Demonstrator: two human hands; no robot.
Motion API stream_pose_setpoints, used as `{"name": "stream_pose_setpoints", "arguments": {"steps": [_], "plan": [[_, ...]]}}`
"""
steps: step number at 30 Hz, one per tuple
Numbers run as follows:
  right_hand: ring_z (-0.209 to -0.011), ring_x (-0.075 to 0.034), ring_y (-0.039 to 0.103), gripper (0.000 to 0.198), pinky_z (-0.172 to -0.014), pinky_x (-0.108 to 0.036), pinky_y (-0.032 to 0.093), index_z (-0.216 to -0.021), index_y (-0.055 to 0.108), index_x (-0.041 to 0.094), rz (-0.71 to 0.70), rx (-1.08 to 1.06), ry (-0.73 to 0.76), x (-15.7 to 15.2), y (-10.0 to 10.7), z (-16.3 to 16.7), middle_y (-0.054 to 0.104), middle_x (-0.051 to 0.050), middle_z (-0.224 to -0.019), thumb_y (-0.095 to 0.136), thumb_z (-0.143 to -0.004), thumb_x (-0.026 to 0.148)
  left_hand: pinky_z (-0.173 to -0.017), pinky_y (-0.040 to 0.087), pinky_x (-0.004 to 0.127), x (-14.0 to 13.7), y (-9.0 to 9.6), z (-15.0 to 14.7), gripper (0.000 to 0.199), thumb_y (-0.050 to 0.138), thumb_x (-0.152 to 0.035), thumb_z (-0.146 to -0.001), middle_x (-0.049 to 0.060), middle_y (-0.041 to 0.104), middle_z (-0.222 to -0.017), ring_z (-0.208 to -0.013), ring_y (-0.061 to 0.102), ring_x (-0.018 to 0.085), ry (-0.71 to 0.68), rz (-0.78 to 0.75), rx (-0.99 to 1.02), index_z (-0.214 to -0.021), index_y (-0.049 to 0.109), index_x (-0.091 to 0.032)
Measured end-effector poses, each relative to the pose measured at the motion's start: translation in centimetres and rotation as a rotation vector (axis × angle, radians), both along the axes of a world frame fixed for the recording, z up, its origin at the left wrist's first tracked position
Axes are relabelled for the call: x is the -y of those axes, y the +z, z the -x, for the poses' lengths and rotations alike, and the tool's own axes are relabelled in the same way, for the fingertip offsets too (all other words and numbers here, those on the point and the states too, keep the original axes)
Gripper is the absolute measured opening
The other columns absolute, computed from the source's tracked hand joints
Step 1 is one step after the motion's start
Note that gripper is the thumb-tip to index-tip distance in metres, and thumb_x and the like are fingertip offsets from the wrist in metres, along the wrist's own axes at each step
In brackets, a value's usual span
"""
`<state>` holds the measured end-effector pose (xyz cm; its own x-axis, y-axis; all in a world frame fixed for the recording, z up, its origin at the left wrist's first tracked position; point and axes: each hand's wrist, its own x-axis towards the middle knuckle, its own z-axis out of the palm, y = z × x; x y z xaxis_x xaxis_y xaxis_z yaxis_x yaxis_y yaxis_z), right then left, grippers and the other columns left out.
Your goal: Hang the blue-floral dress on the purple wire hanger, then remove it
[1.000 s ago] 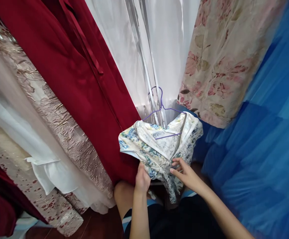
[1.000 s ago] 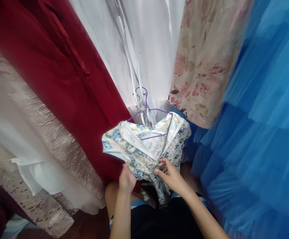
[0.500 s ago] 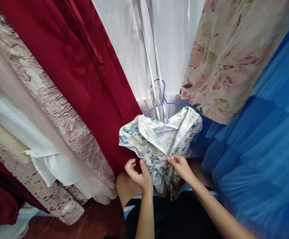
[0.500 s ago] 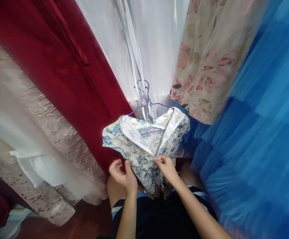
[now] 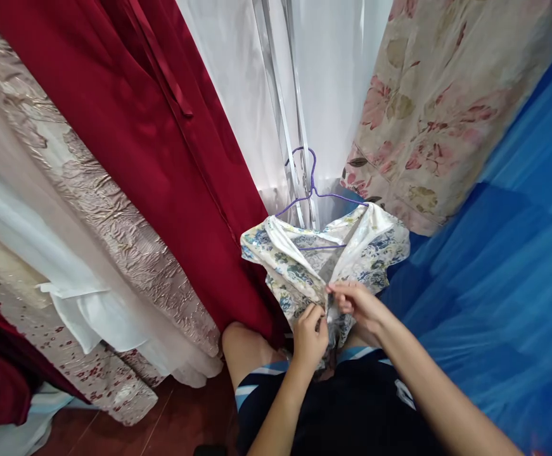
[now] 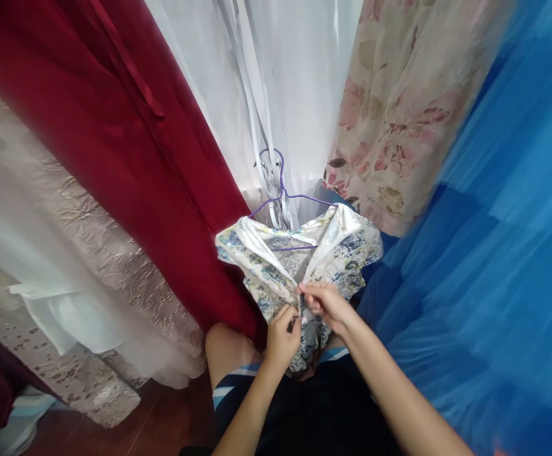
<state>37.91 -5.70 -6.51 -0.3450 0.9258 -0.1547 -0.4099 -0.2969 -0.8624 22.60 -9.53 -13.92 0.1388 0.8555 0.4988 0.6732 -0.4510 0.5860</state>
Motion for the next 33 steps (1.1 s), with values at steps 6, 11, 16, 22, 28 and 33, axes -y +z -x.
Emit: {"name": "stream_pose_setpoints", "arguments": {"steps": [6,11,16,22,28,33], "plan": [[-0.043,-0.002,0.021,0.029,-0.041,-0.02,0.01,-0.077,0.068,0.007,-0.236,-0.114,-0.055,-4.1,10.8,-0.7,0.038,0.008,-0.052,0.083,-0.068,0.03,-0.071,0.042,0.032,1.3,3.8,0.7,0.021,0.05,-0.007,-0.084,0.004,0.067,-0.093,-0.081,0.063,0.022,-0.098,0.058,-0.546,-0.093,0.062,-0.022],[-0.042,-0.003,0.024,0.023,-0.04,-0.021,0.012,-0.078,0.066,0.01,-0.302,-0.077,-0.102,-5.3,14.2,-0.1,0.042,0.007,-0.053,0.078,-0.07,0.028,-0.067,0.045,0.034,0.5,6.0,0.9,0.021,0.061,-0.008,-0.077,0.008,0.071,-0.094,-0.078,0.068,0.027,-0.201,0.185,-0.773,-0.095,0.066,-0.019],[-0.042,-0.006,0.036,0.021,-0.042,-0.022,0.02,-0.08,0.069,0.012,-0.412,0.09,-0.208,-3.8,13.0,0.8,0.054,0.003,-0.054,0.073,-0.071,0.03,-0.07,0.049,0.029,-2.4,12.2,1.7,0.018,0.054,-0.031,-0.097,0.0,0.071,-0.085,-0.074,0.066,0.017,-0.11,-0.007,-0.114,-0.111,0.062,-0.024],[-0.044,-0.007,0.036,0.016,-0.044,-0.024,0.02,-0.068,0.064,0.016,-0.568,0.218,-0.265,-3.4,12.2,0.9,0.051,0.003,-0.05,0.069,-0.075,0.029,-0.077,0.046,0.029,-6.7,21.2,1.9,0.023,0.044,-0.029,-0.103,0.004,0.069,-0.093,-0.084,0.063,0.017,-0.144,-0.379,-0.116,-0.111,0.064,-0.02],[-0.043,-0.007,0.027,0.023,-0.046,-0.025,0.016,-0.066,0.058,0.018,-0.515,0.121,-0.276,-3.4,10.1,1.7,0.039,0.008,-0.046,0.073,-0.071,0.034,-0.072,0.043,0.029,-8.7,21.9,2.0,0.022,0.048,-0.023,-0.1,0.004,0.064,-0.08,-0.076,0.059,0.017,-0.15,-0.506,-0.156,-0.084,0.062,-0.018],[-0.044,-0.007,0.026,0.02,-0.047,-0.025,0.016,-0.068,0.059,0.018,-0.505,0.192,-0.312,-3.9,7.6,2.8,0.039,0.008,-0.048,0.071,-0.07,0.033,-0.069,0.043,0.025,-8.6,21.8,3.3,0.022,0.05,-0.025,-0.099,0.001,0.061,-0.074,-0.07,0.058,0.014,-0.062,-0.506,0.049,-0.082,0.061,-0.018]]}}
